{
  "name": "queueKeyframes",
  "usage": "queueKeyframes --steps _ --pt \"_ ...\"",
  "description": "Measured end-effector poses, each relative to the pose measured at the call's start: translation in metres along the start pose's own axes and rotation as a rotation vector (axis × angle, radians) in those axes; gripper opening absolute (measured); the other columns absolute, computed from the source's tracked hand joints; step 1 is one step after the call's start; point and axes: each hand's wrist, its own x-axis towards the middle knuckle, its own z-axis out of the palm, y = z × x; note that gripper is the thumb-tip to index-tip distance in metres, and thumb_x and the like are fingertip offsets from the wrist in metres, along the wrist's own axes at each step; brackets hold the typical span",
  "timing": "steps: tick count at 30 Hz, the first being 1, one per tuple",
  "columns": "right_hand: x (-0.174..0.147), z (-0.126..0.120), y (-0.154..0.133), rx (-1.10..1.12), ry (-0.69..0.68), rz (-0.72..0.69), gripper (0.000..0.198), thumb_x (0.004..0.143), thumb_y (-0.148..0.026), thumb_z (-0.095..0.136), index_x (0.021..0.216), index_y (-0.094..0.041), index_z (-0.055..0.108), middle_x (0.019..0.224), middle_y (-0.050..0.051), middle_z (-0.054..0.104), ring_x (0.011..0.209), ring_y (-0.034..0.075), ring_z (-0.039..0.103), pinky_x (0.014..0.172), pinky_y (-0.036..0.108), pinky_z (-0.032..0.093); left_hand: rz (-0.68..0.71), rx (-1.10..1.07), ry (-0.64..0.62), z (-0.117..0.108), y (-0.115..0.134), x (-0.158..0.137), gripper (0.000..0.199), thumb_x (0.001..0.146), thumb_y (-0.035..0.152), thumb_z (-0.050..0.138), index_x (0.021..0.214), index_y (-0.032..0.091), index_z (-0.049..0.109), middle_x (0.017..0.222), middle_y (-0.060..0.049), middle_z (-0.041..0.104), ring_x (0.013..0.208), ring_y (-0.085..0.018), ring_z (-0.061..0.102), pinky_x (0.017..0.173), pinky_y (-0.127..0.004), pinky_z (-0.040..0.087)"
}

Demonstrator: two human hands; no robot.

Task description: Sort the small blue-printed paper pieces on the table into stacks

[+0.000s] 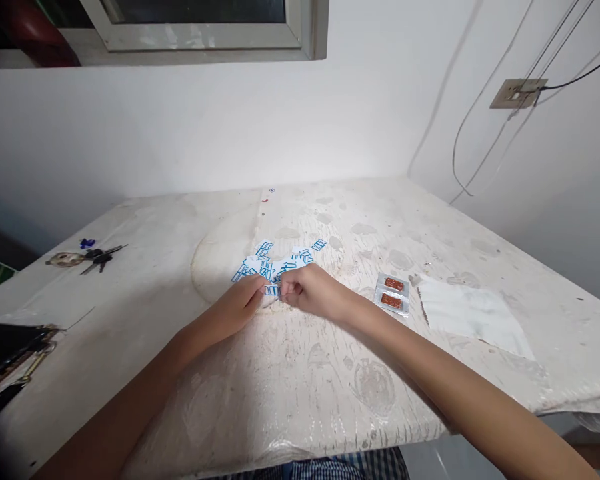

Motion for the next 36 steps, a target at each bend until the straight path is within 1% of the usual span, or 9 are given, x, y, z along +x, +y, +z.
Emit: queueKeyframes --steps 4,6,13,17,19,22,25,32,36 --pt "-0.004 0.003 -0.01 -0.367 -0.019 -0.15 0.015 0.074 -0.009 0.043 0.065 -0.018 0.051 0.069 0.001 0.051 0.058 0.009 0.044 0.055 0.023 0.033 0.005 0.011 0.007 0.0 0.001 -0.001 0.024 0.087 0.019 0.022 0.069 0.019 0.037 0.074 -0.002 0.047 0.071 -0.016 0.042 0.067 -0.03 0.036" --pt "-0.006 0.006 -0.013 -0.463 -0.021 -0.222 0.014 0.075 -0.009 0.041 0.071 -0.018 0.052 0.078 0.003 0.05 0.06 0.01 0.043 0.056 0.024 0.032 0.017 0.019 0.012 0.001 0.0 -0.001 0.023 0.087 0.019 0.021 0.067 0.019 0.034 0.073 -0.002 0.046 0.07 -0.016 0.042 0.066 -0.03 0.035" --pt "-0.004 0.009 -0.005 -0.337 -0.065 -0.307 0.022 0.076 -0.005 0.037 0.075 -0.018 0.054 0.066 0.0 0.052 0.059 0.011 0.046 0.057 0.024 0.034 0.021 0.001 0.005 0.001 -0.002 -0.002 0.023 0.086 0.018 0.022 0.066 0.019 0.032 0.073 -0.002 0.045 0.069 -0.015 0.042 0.066 -0.03 0.036" --pt "-0.002 0.005 -0.007 -0.173 -0.048 -0.175 0.018 0.078 -0.014 0.047 0.088 -0.018 0.06 0.081 0.002 0.063 0.069 0.012 0.055 0.064 0.025 0.041 0.014 0.001 -0.006 -0.001 0.0 -0.002 0.023 0.086 0.018 0.022 0.067 0.019 0.034 0.073 -0.002 0.045 0.07 -0.015 0.042 0.065 -0.029 0.036" --pt "-0.002 0.002 -0.009 -0.092 0.021 -0.097 0.019 0.079 -0.017 0.047 0.09 -0.02 0.062 0.083 0.002 0.064 0.07 0.012 0.057 0.065 0.026 0.043 -0.006 -0.001 -0.01 -0.001 0.002 -0.003 0.022 0.086 0.017 0.022 0.069 0.019 0.036 0.075 -0.002 0.046 0.071 -0.015 0.043 0.066 -0.03 0.037" --pt "-0.001 0.002 -0.008 -0.027 0.162 -0.096 0.025 0.079 -0.012 0.045 0.094 -0.021 0.062 0.09 0.003 0.063 0.079 0.014 0.057 0.07 0.028 0.044 -0.012 -0.005 -0.006 -0.002 0.003 -0.003 0.022 0.086 0.017 0.023 0.07 0.019 0.038 0.078 -0.004 0.048 0.074 -0.016 0.044 0.068 -0.03 0.038" --pt "0.001 0.006 -0.003 0.021 0.205 -0.112 0.033 0.075 -0.008 0.046 0.101 -0.022 0.06 0.099 0.005 0.06 0.088 0.016 0.054 0.074 0.03 0.044 0.015 0.007 0.003 -0.001 0.003 -0.003 0.023 0.086 0.016 0.022 0.07 0.019 0.038 0.077 -0.003 0.048 0.073 -0.016 0.044 0.068 -0.03 0.038" --pt "0.002 0.017 0.004 0.083 0.262 0.004 0.029 0.073 -0.008 0.046 0.093 -0.022 0.062 0.079 0.002 0.058 0.074 0.015 0.052 0.066 0.029 0.041 0.015 0.014 -0.001 -0.001 0.001 -0.002 0.024 0.087 0.017 0.023 0.074 0.017 0.043 0.078 -0.004 0.05 0.074 -0.016 0.045 0.069 -0.031 0.038" --pt "0.002 0.026 0.009 0.094 0.304 0.024 0.026 0.073 -0.009 0.045 0.091 -0.021 0.059 0.076 0.001 0.055 0.065 0.012 0.048 0.061 0.026 0.039 0.014 0.017 -0.004 0.0 0.0 -0.003 0.027 0.088 0.018 0.022 0.077 0.017 0.047 0.08 -0.005 0.051 0.075 -0.017 0.046 0.07 -0.031 0.04"
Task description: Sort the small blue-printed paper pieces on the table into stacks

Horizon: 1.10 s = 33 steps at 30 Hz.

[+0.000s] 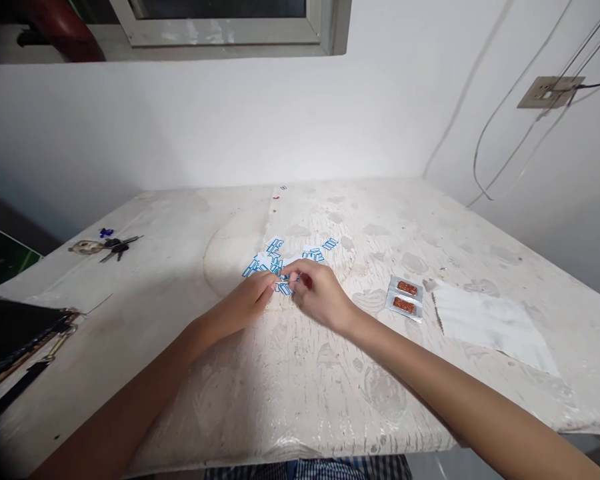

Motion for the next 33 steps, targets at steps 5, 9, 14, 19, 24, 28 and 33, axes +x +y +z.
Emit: queueKeyframes --steps 5,9,14,19,24,28,33 --pt "-0.003 0.006 0.003 -0.126 0.058 -0.053 0.024 0.074 -0.009 0.043 0.089 -0.021 0.056 0.083 0.002 0.053 0.069 0.013 0.048 0.062 0.026 0.037 0.019 -0.018 -0.002 0.001 -0.001 -0.001 0.027 0.087 0.016 0.023 0.093 0.015 0.05 0.093 -0.008 0.054 0.087 -0.019 0.048 0.08 -0.034 0.041" --pt "-0.003 0.009 0.003 -0.124 0.091 -0.035 0.016 0.075 -0.01 0.043 0.081 -0.02 0.054 0.079 0.002 0.055 0.069 0.013 0.047 0.062 0.026 0.037 0.021 -0.021 -0.016 0.0 -0.001 -0.002 0.027 0.087 0.014 0.024 0.093 0.016 0.05 0.095 -0.009 0.054 0.089 -0.019 0.048 0.081 -0.035 0.04" --pt "-0.001 0.017 0.011 -0.001 0.173 0.046 0.013 0.072 -0.011 0.045 0.069 -0.019 0.054 0.073 0.001 0.054 0.068 0.013 0.047 0.062 0.026 0.037 0.005 0.002 -0.016 0.0 0.001 -0.001 0.026 0.086 0.013 0.024 0.089 0.016 0.05 0.089 -0.008 0.053 0.084 -0.019 0.047 0.077 -0.034 0.04" --pt "0.002 0.022 0.02 0.11 0.22 0.102 0.009 0.071 -0.014 0.049 0.064 -0.019 0.052 0.073 0.002 0.055 0.071 0.015 0.05 0.061 0.027 0.039 0.015 0.007 0.005 0.002 0.0 -0.001 0.024 0.086 0.013 0.025 0.086 0.016 0.049 0.086 -0.007 0.053 0.081 -0.018 0.047 0.074 -0.033 0.039" --pt "0.002 0.026 0.025 0.22 0.212 0.142 0.007 0.072 -0.019 0.051 0.066 -0.02 0.05 0.074 0.003 0.058 0.07 0.015 0.053 0.057 0.027 0.04 0.011 0.004 0.023 0.005 -0.002 -0.001 0.024 0.086 0.013 0.025 0.086 0.017 0.049 0.086 -0.006 0.053 0.082 -0.019 0.047 0.074 -0.033 0.039" --pt "0.001 0.026 0.022 0.122 0.219 0.107 0.009 0.073 -0.015 0.047 0.066 -0.02 0.05 0.075 0.003 0.057 0.072 0.016 0.053 0.06 0.027 0.041 -0.019 0.046 0.022 0.005 0.002 0.0 0.021 0.085 0.013 0.026 0.078 0.018 0.045 0.079 -0.005 0.051 0.076 -0.018 0.046 0.07 -0.032 0.038" --pt "0.001 0.02 0.013 -0.095 0.184 -0.038 0.018 0.071 -0.005 0.042 0.068 -0.019 0.052 0.075 0.002 0.055 0.078 0.017 0.051 0.071 0.03 0.039 -0.039 0.068 0.043 0.005 0.006 0.0 0.021 0.084 0.01 0.026 0.077 0.018 0.044 0.078 -0.004 0.052 0.077 -0.017 0.047 0.07 -0.032 0.039"
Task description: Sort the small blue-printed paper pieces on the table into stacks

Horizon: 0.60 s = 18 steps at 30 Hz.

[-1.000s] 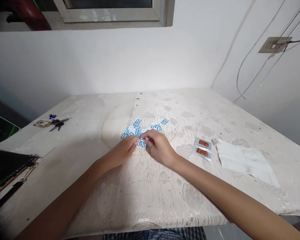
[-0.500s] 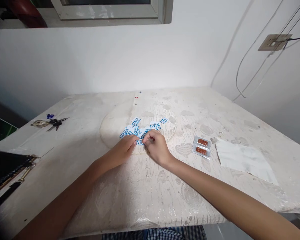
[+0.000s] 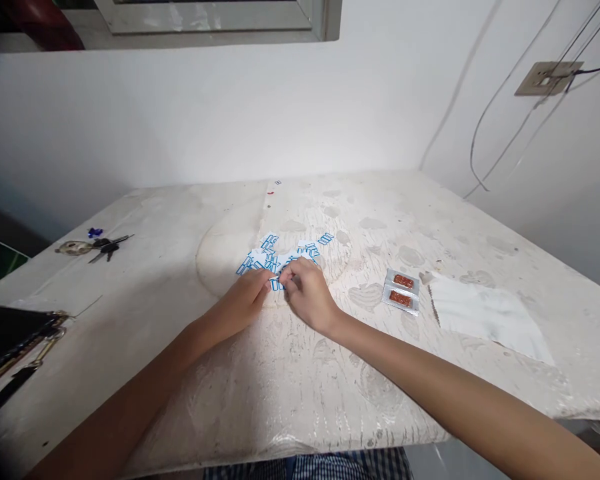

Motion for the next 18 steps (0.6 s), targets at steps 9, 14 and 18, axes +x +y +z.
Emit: queueKeyframes --steps 9,14,18 --pt "0.002 -0.003 0.0 -0.142 -0.066 -0.199 0.018 0.075 -0.003 0.038 0.076 -0.019 0.047 0.079 0.005 0.05 0.077 0.017 0.047 0.069 0.029 0.038 -0.011 0.044 0.037 0.002 0.003 -0.001 0.019 0.085 0.013 0.028 0.078 0.017 0.046 0.079 -0.004 0.052 0.079 -0.017 0.047 0.072 -0.032 0.04" --pt "0.002 -0.005 0.0 -0.134 -0.089 -0.238 0.017 0.077 -0.005 0.039 0.082 -0.019 0.047 0.081 0.005 0.047 0.077 0.016 0.047 0.067 0.028 0.039 0.011 0.083 0.047 0.004 0.004 -0.002 0.021 0.087 0.017 0.028 0.074 0.017 0.045 0.077 -0.004 0.052 0.076 -0.017 0.047 0.07 -0.031 0.039" --pt "0.005 -0.016 0.001 -0.169 -0.213 -0.264 0.029 0.075 -0.006 0.044 0.1 -0.019 0.049 0.095 0.007 0.049 0.081 0.016 0.048 0.067 0.028 0.04 0.017 0.107 0.049 0.006 0.003 -0.001 0.021 0.088 0.017 0.028 0.077 0.016 0.046 0.08 -0.005 0.053 0.078 -0.017 0.048 0.072 -0.032 0.039"
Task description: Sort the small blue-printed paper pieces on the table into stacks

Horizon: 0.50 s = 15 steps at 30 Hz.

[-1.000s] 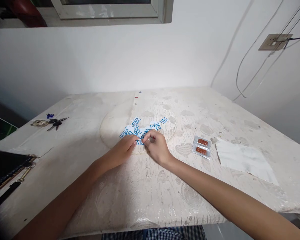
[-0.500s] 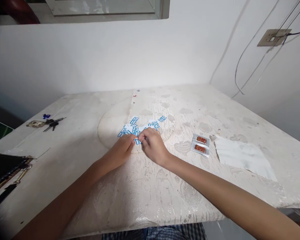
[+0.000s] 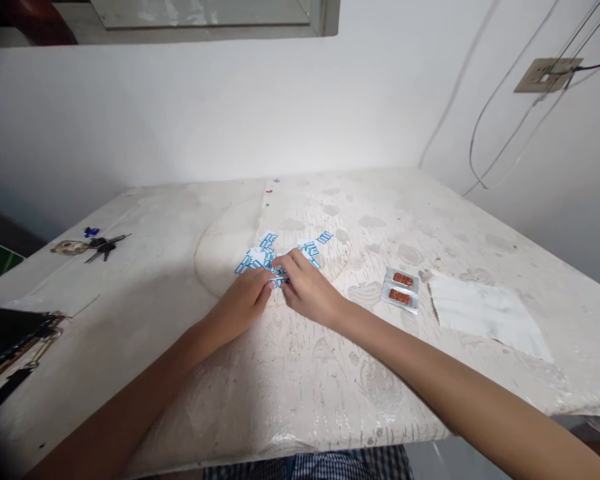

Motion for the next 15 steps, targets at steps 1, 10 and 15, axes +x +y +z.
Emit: queueKeyframes --steps 1,10,15 --pt "0.0 -0.003 0.002 -0.024 -0.049 0.005 0.028 0.076 -0.007 0.044 0.1 -0.019 0.051 0.095 0.007 0.051 0.079 0.016 0.049 0.066 0.027 0.04 -0.001 0.004 -0.001 0.0 0.0 0.0 0.021 0.087 0.017 0.028 0.078 0.016 0.047 0.081 -0.006 0.053 0.079 -0.018 0.048 0.072 -0.032 0.039" --pt "0.004 -0.007 0.003 -0.011 -0.169 0.029 0.015 0.077 -0.012 0.045 0.081 -0.016 0.058 0.078 0.004 0.057 0.067 0.012 0.05 0.062 0.025 0.038 0.025 0.038 -0.015 -0.003 0.003 0.0 0.021 0.087 0.019 0.029 0.076 0.017 0.047 0.078 -0.005 0.053 0.077 -0.018 0.047 0.069 -0.031 0.038" --pt "0.011 -0.025 0.01 -0.027 -0.091 0.219 0.019 0.081 -0.028 0.046 0.088 -0.017 0.06 0.074 0.004 0.059 0.063 0.013 0.05 0.06 0.027 0.039 0.01 0.052 -0.025 -0.004 0.004 0.002 0.019 0.086 0.017 0.031 0.072 0.018 0.044 0.074 -0.004 0.052 0.073 -0.017 0.046 0.065 -0.029 0.036"
